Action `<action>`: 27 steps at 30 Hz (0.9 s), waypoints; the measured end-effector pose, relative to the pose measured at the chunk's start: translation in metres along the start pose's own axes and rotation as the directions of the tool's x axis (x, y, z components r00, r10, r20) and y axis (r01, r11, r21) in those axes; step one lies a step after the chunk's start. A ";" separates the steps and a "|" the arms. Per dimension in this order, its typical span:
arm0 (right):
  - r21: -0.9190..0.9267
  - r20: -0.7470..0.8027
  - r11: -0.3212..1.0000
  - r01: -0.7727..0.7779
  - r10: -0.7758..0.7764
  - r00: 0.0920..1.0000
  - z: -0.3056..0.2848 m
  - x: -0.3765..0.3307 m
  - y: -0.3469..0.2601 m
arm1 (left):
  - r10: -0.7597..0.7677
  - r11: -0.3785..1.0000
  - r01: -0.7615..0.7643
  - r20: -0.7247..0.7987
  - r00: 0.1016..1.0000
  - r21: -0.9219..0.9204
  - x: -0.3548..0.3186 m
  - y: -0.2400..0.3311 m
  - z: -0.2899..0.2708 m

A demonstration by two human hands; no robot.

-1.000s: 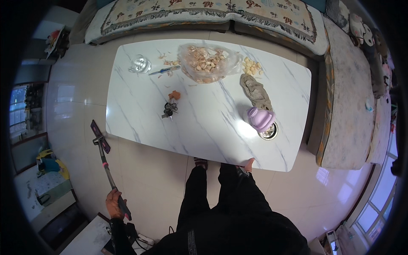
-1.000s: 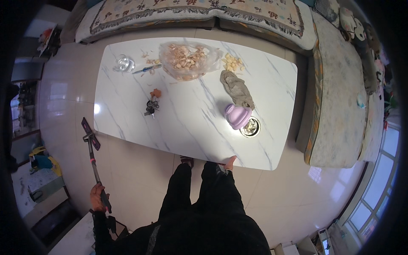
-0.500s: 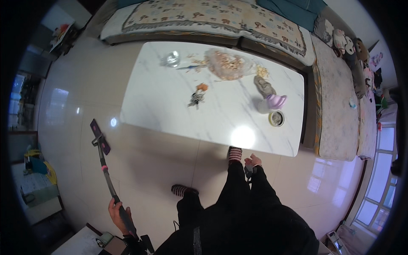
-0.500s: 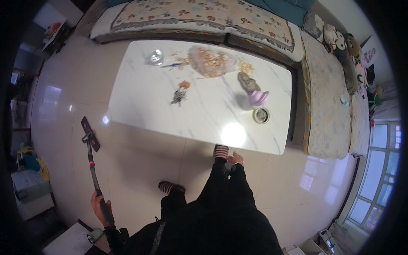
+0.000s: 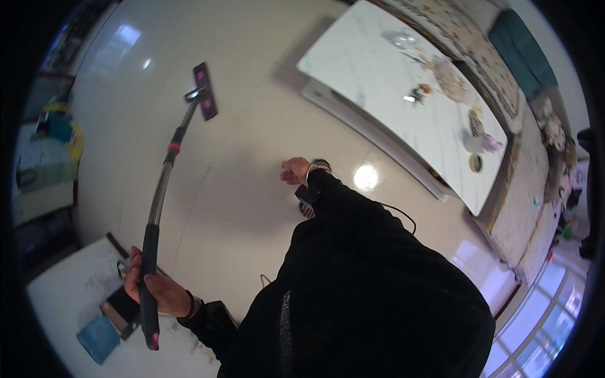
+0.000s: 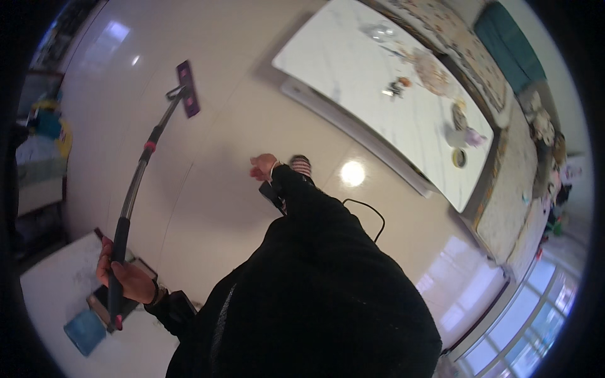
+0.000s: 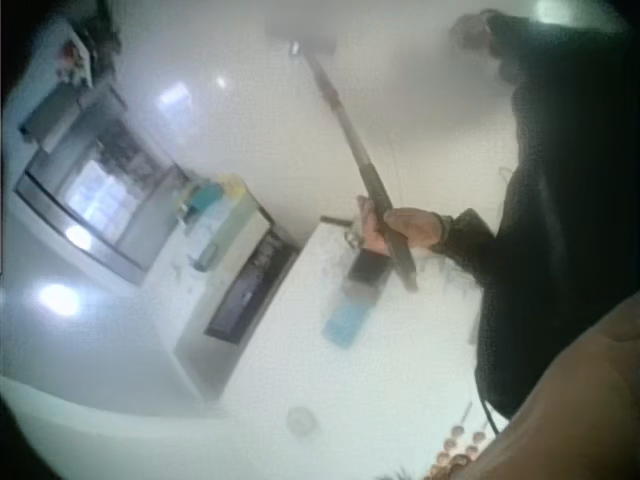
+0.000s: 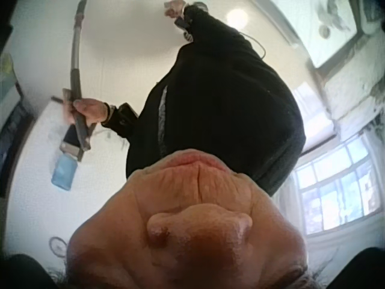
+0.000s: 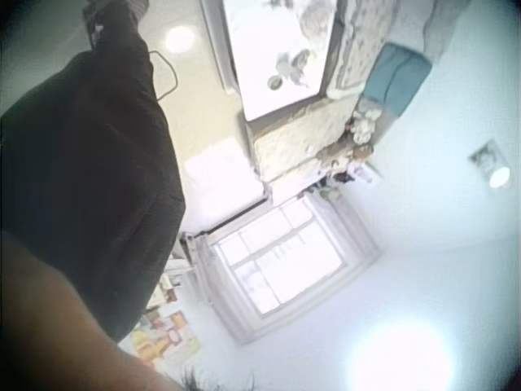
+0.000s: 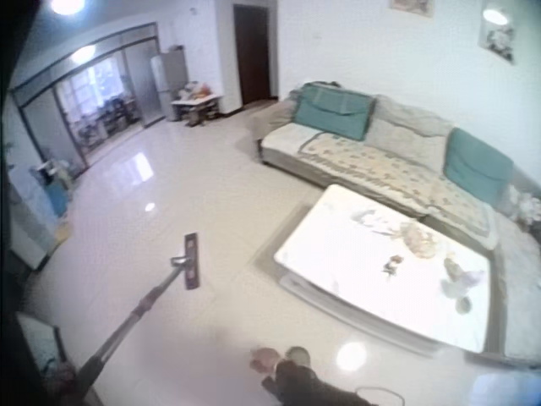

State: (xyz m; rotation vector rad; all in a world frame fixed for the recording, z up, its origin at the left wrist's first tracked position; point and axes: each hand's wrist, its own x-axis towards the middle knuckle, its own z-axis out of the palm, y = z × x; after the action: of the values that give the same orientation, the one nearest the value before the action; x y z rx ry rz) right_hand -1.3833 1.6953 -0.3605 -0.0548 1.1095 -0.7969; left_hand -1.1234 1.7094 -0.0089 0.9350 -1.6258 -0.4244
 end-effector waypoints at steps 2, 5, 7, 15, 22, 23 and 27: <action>0.081 0.055 0.991 -0.105 0.100 0.993 0.041 0.004 -0.018 | 0.031 0.999 -0.033 -0.053 0.998 -0.038 0.005 -0.001 -0.013; 0.164 0.160 0.967 -0.194 0.168 0.973 0.078 0.018 -0.026 | 0.022 1.000 -0.022 -0.169 0.985 0.007 0.013 0.003 -0.030; 0.242 0.227 0.948 -0.209 0.154 0.962 0.096 0.039 -0.031 | 0.081 0.993 -0.068 -0.132 0.988 0.097 0.023 0.010 -0.040; 0.578 0.261 0.787 -0.216 0.072 0.963 0.217 0.154 -0.101 | -0.012 1.000 0.011 0.140 0.990 0.008 0.108 0.033 -0.043; 0.801 0.350 0.548 -0.241 -0.104 0.931 0.305 0.225 -0.156 | 0.108 0.948 -0.038 0.206 0.973 -0.315 0.162 0.007 -0.031; 0.795 0.270 0.575 -0.193 -0.050 0.962 0.312 0.231 -0.158 | 0.112 0.952 -0.049 0.196 0.974 -0.303 0.167 0.002 -0.036; 0.788 0.102 0.613 -0.053 -0.045 0.994 0.331 0.233 -0.150 | 0.157 0.943 -0.122 0.090 0.984 -0.308 0.183 -0.024 -0.074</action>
State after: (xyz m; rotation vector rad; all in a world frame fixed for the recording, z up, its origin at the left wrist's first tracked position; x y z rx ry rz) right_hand -1.1482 1.3350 -0.3224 0.6569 0.5579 -1.2137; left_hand -1.0503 1.5711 0.1137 0.5702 -1.6600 -0.6166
